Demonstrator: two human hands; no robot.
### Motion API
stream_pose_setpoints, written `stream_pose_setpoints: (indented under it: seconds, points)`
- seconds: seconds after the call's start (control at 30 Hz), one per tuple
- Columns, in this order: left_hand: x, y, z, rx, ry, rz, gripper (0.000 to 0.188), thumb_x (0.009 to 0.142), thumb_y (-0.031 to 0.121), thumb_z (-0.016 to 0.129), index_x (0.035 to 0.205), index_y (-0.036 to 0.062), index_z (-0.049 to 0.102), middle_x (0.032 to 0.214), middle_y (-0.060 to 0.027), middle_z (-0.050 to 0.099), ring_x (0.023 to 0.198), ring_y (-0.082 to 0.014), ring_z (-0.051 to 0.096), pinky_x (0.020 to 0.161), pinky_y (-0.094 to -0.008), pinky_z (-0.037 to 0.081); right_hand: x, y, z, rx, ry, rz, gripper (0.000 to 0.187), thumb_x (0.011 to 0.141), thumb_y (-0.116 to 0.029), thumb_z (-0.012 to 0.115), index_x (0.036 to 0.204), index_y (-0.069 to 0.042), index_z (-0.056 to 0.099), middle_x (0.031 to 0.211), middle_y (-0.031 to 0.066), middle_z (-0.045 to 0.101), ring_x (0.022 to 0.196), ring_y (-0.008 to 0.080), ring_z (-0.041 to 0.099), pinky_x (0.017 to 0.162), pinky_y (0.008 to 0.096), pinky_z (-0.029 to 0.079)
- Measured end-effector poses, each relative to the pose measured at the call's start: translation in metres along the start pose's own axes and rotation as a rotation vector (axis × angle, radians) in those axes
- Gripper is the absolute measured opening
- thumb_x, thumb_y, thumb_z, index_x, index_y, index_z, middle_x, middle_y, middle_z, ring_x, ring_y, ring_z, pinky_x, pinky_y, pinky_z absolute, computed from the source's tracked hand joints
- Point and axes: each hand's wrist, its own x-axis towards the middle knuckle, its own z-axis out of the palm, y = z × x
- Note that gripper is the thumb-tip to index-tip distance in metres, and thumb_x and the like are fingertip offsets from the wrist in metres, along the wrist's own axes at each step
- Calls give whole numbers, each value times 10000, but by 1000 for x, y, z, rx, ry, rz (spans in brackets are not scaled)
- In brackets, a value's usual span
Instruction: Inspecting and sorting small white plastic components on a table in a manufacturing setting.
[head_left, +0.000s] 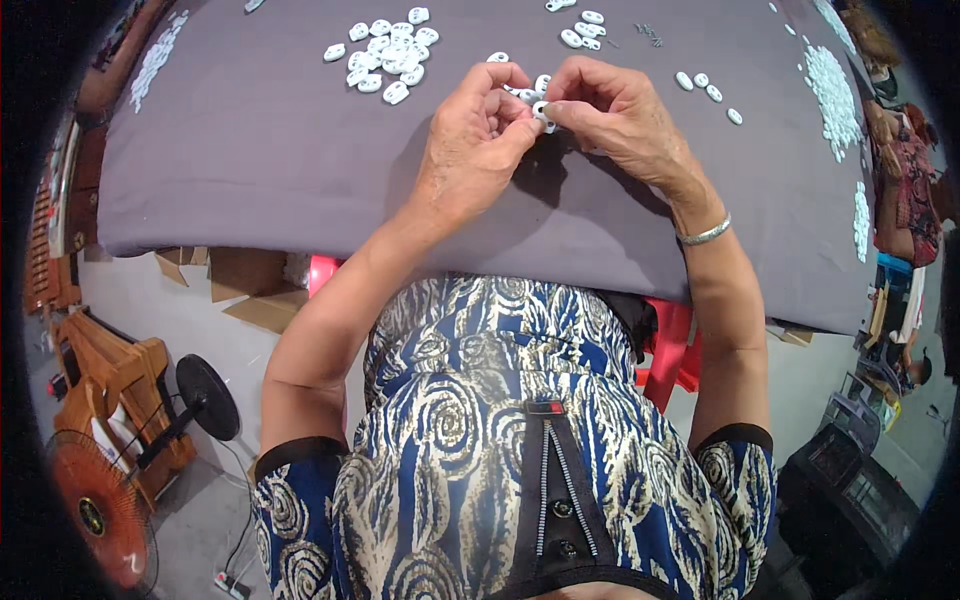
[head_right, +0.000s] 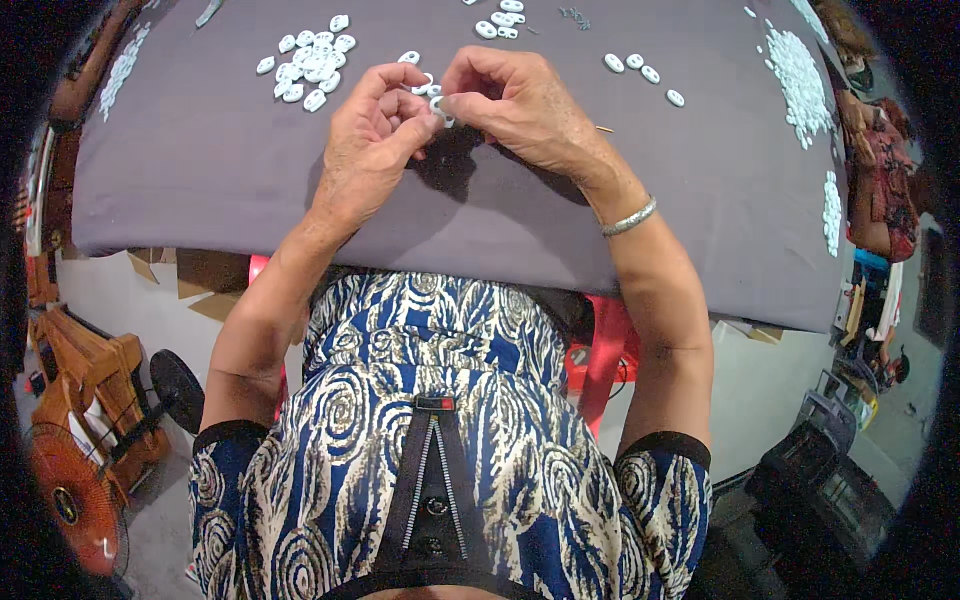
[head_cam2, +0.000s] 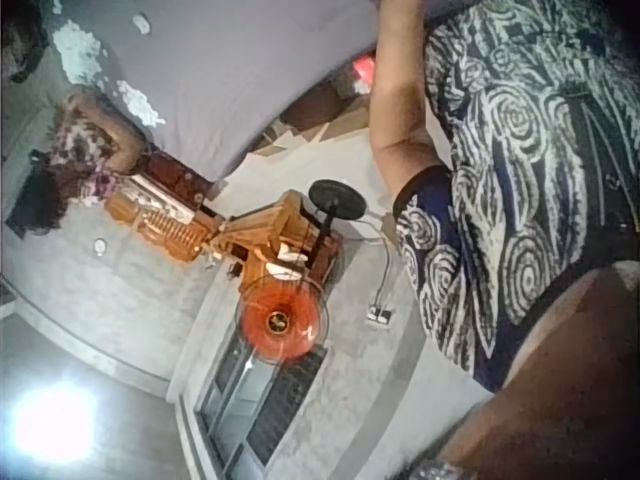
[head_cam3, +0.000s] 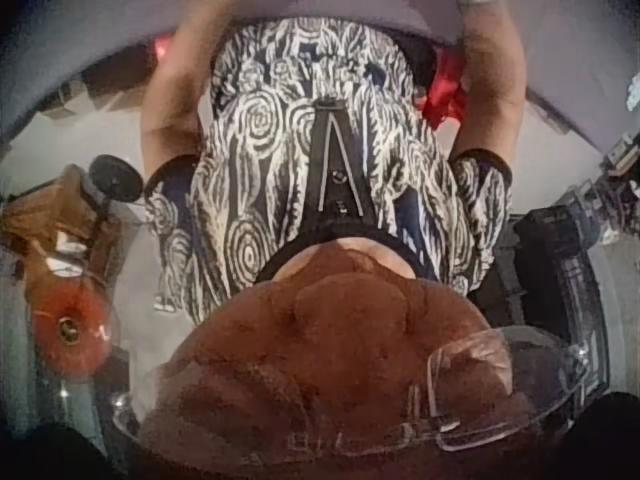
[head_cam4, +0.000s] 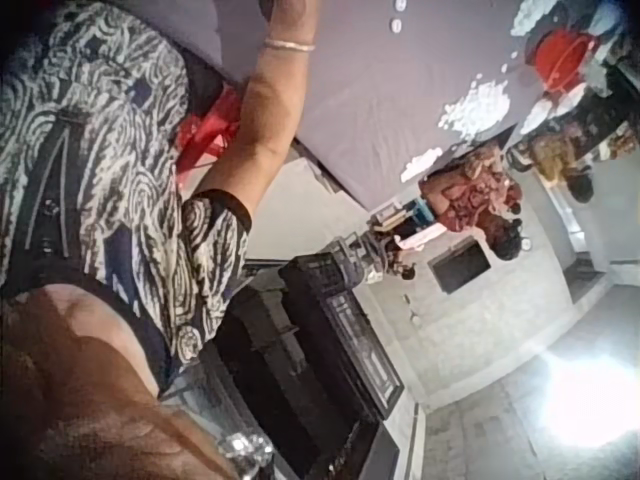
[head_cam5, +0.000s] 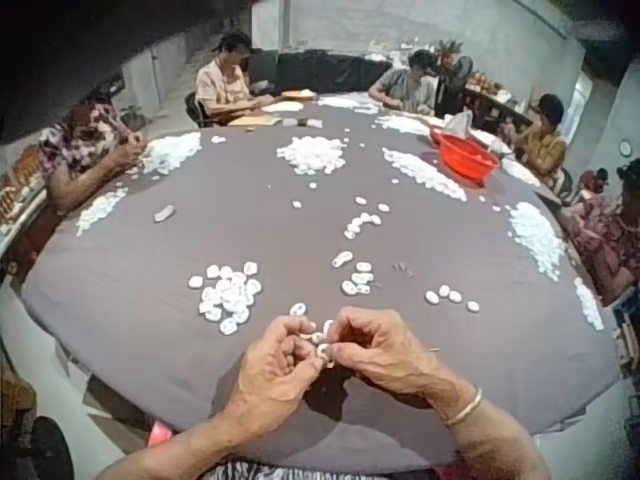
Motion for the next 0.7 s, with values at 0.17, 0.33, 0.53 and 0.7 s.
stream_pose_setpoints:
  seconds: [0.17,0.33,0.53,0.7]
  points:
    - [1,3,-3,16,-18,-19,282,826,15,615,1081,4,494,756,-6,574,652,-40,509,573,-196,433,-1,-4,1,-153,145,-232,186,799,-151,664,910,-12,608,733,-20,548,649,58,498,558,227,427]
    - [-1,7,-4,-9,-9,-30,283,822,18,622,1074,1,494,762,-15,584,669,-42,527,581,-193,439,-4,-7,-4,-521,91,-398,353,726,-216,754,978,-24,598,775,63,565,680,163,560,605,290,467]
    - [-1,9,-2,-49,-21,-54,271,828,14,608,1074,0,495,781,-21,590,679,-45,539,588,-194,442,-2,2,4,-685,29,-498,299,794,-259,689,926,-32,548,816,119,583,735,313,597,617,388,480]
    - [2,14,-9,-26,-81,-53,271,841,29,594,1093,5,498,784,-14,589,699,-47,559,597,-192,434,-4,4,8,-801,40,-476,306,851,-319,616,941,-45,514,871,146,598,802,360,600,638,427,487]
